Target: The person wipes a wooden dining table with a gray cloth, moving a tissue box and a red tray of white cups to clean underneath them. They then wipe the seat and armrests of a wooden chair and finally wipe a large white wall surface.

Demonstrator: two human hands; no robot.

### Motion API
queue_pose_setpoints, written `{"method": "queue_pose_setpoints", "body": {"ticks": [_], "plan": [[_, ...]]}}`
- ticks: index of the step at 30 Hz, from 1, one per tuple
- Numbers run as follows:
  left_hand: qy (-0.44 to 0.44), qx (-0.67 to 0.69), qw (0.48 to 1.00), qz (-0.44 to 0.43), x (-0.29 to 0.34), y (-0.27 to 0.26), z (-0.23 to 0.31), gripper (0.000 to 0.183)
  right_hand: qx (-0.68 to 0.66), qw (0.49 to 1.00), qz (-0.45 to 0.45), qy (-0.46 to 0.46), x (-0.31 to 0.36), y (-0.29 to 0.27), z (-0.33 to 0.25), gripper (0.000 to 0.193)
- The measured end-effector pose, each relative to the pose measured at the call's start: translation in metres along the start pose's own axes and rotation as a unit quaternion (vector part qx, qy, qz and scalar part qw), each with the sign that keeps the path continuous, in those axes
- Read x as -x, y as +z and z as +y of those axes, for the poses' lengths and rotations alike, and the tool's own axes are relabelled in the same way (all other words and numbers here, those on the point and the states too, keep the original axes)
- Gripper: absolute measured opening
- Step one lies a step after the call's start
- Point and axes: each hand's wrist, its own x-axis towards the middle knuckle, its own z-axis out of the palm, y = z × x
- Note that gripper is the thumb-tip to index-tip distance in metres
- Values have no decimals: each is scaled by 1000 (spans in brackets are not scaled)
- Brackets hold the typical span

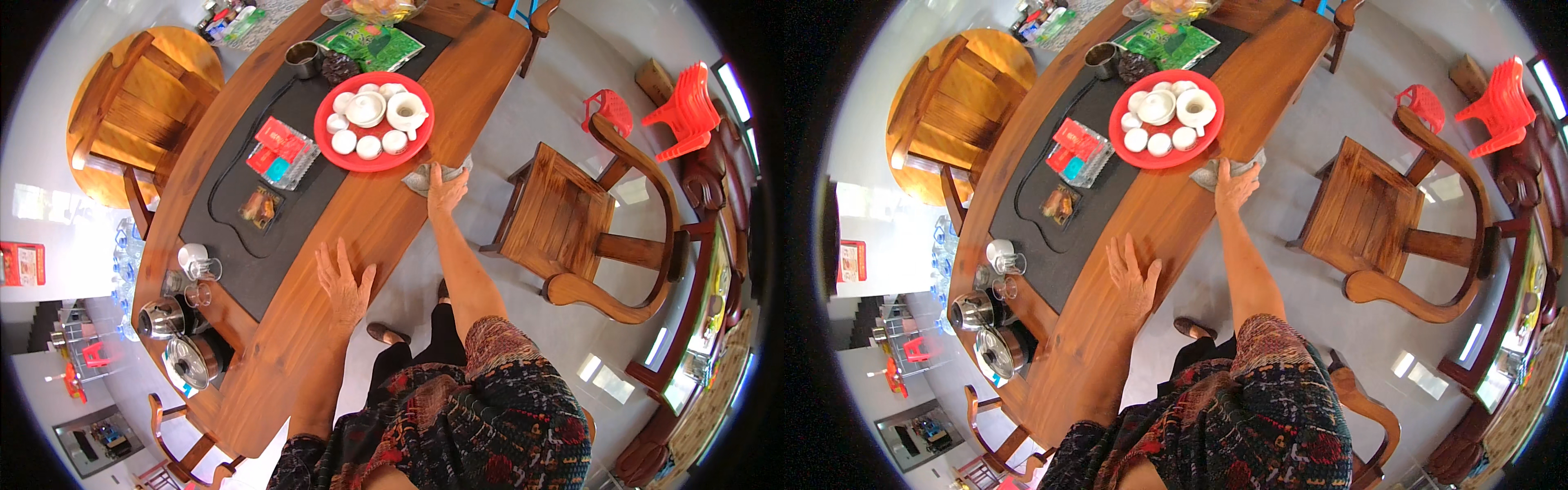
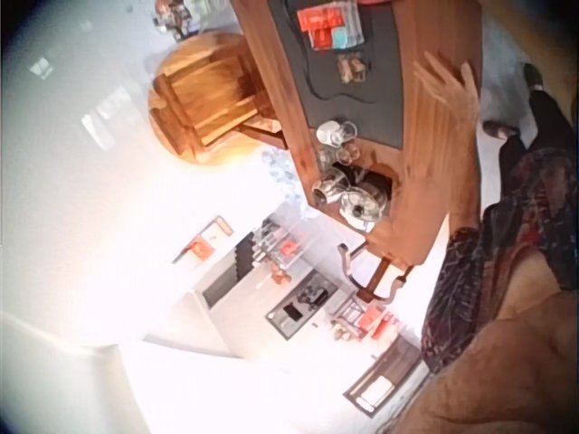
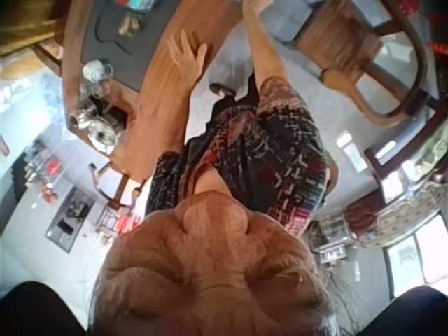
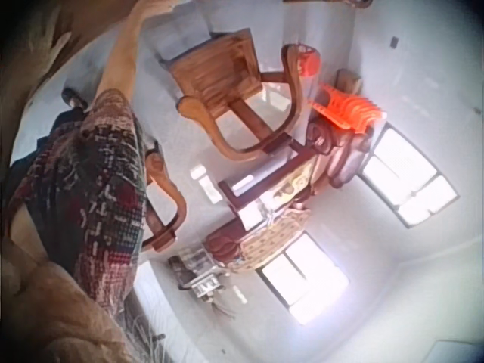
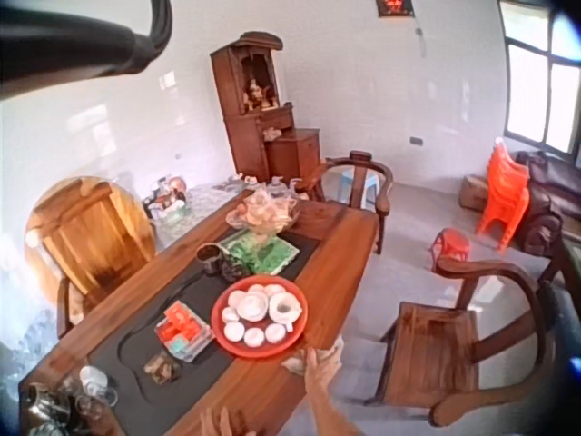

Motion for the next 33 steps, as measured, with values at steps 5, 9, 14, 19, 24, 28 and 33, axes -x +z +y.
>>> {"method": "queue_pose_setpoints", "body": {"ticks": [5, 9, 14, 19, 24, 28, 33], "plan": [[-99, 131, 983, -87, -18, 27, 6, 78, -41, 999, -31, -2, 22, 4, 39, 101], [-147, 135, 970, -137, -24, 31, -4, 76, -16, 986, -127, 106, 123, -11, 62, 105], [-179, 129, 956, -194, -37, 20, -1, 73, -109, 928, -238, 264, 207, -12, 88, 82], [-173, 35, 963, -206, -40, 35, 0, 78, 34, 844, -400, 356, 195, -47, 71, 61], [-131, -52, 978, -154, -26, 50, -5, 87, 89, 895, -437, 21, 128, -154, 41, 55], [-105, -90, 979, -152, -24, 50, -5, 99, 358, 876, 12, -322, 47, -261, 61, 51], [-109, -112, 973, -173, -27, 54, 1, 101, 498, 816, 81, -283, -8, -356, 126, 58]]}}
